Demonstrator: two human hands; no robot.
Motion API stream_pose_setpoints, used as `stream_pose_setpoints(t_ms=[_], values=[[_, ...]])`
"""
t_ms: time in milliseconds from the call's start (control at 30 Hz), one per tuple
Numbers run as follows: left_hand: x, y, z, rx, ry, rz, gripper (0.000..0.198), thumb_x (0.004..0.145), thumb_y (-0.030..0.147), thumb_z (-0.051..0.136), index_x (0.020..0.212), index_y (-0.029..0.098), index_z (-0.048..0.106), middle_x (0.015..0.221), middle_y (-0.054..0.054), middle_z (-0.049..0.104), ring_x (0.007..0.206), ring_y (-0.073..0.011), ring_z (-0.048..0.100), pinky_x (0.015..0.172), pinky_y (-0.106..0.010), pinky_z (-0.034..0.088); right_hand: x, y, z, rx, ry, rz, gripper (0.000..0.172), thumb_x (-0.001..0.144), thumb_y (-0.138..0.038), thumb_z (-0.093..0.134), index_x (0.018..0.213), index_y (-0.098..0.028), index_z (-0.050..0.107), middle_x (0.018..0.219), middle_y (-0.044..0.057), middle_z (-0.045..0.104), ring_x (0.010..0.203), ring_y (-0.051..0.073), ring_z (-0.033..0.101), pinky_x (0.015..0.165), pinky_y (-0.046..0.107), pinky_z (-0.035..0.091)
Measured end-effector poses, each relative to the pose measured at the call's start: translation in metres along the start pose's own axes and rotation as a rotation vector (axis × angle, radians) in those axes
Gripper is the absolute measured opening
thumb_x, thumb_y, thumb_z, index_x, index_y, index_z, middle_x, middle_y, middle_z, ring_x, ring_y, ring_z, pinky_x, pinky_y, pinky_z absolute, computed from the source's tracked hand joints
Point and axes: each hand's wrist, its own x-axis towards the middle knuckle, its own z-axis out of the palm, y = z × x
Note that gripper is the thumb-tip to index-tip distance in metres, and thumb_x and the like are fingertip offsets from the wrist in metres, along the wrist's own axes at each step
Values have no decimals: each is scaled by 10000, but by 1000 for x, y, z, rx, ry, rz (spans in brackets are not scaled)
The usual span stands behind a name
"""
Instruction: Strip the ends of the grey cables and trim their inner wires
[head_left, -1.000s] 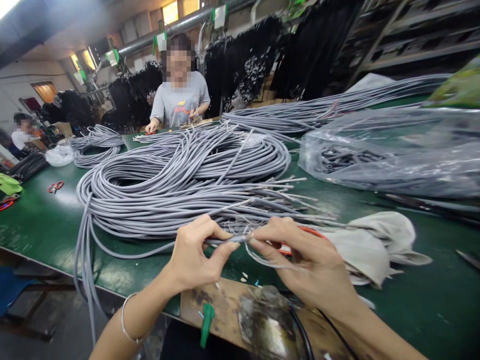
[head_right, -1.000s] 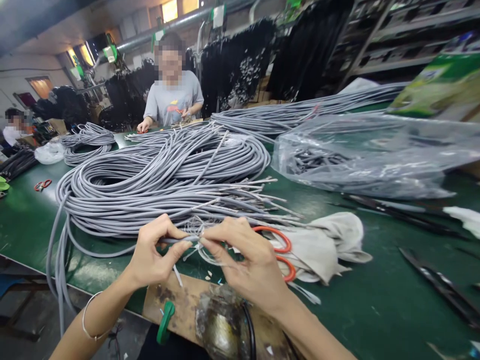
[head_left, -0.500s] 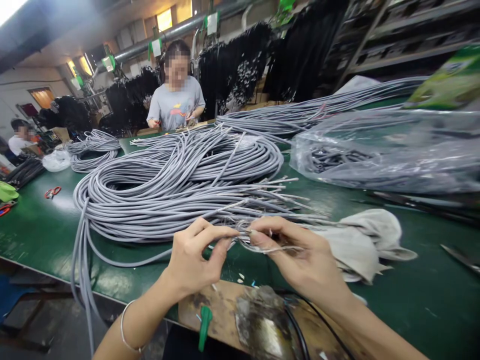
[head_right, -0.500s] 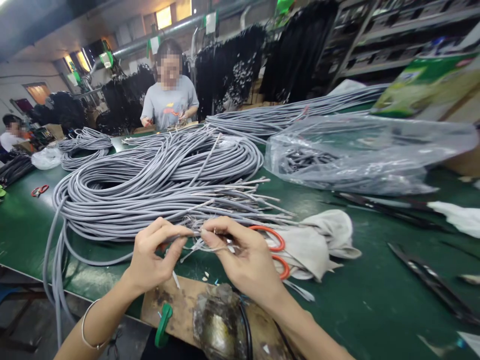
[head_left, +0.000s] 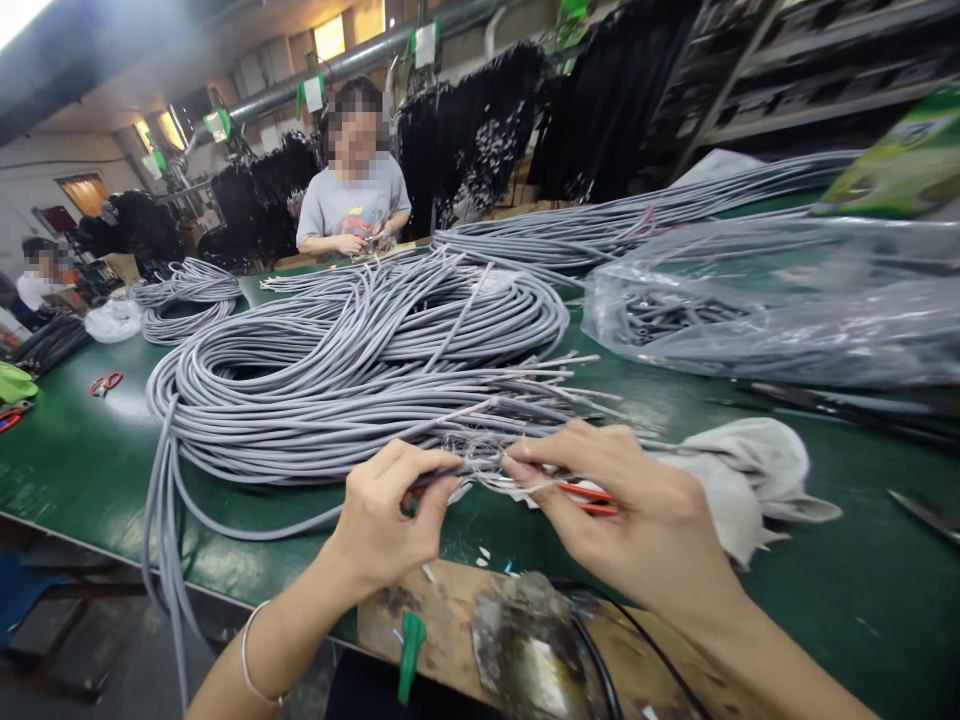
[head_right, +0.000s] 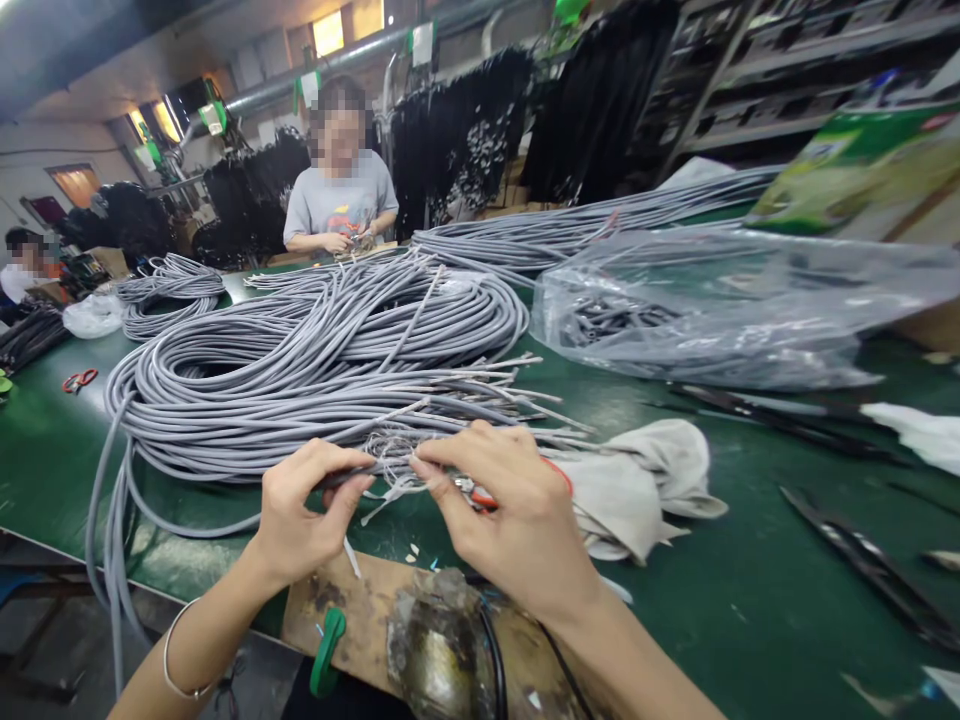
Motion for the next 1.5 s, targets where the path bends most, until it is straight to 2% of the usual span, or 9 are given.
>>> stream_pose_setpoints(t_ms=[100,233,500,733,967,1133,1500], values=[[0,-1,1,-2,0,15,114,816,88,550,874,114,644,690,-41,639,546,-92,531,479,-180,458,0,1,-1,-45,-12,-40,90,839,-130,544,802,-213,541,622,-16,634,541,141,556,558,312,376],[0,-2,2,1,-15,15,127,816,83,545,885,107,649,704,-48,642,566,-95,547,514,-184,479,-2,1,-1,-64,-46,-46,92,851,-124,516,818,-208,529,645,-8,643,567,144,560,601,317,369],[-1,-1,2,5,-35,14,137,815,72,540,880,81,660,685,-54,631,562,-96,547,518,-183,476,-3,1,0,-55,-88,-41,116,855,-97,490,846,-209,519,669,-5,647,585,145,561,596,310,360],[0,-2,2,-1,-34,10,131,820,87,538,878,101,655,681,-44,627,558,-95,541,523,-188,482,-2,2,0,-64,-76,-70,122,860,-104,472,839,-211,527,668,-4,653,588,149,572,600,317,364],[1,-3,1,-23,-31,-39,99,808,109,561,863,124,643,694,-37,647,557,-98,554,489,-182,470,-2,3,-1,35,-104,-5,164,827,-77,492,843,-236,531,673,-3,657,565,165,565,559,323,360],[1,-2,0,-26,-32,-39,77,804,112,567,830,121,638,679,-36,647,551,-98,553,477,-182,458,-3,5,-1,11,-79,-5,159,827,-88,516,857,-244,525,668,-12,647,577,170,572,579,320,381],[0,-3,2,-8,-23,-17,99,793,135,566,848,137,648,672,-31,644,511,-90,519,476,-192,465,-3,5,-1,-11,-114,-45,140,843,-100,484,862,-236,512,650,-14,645,540,151,550,566,317,354]])
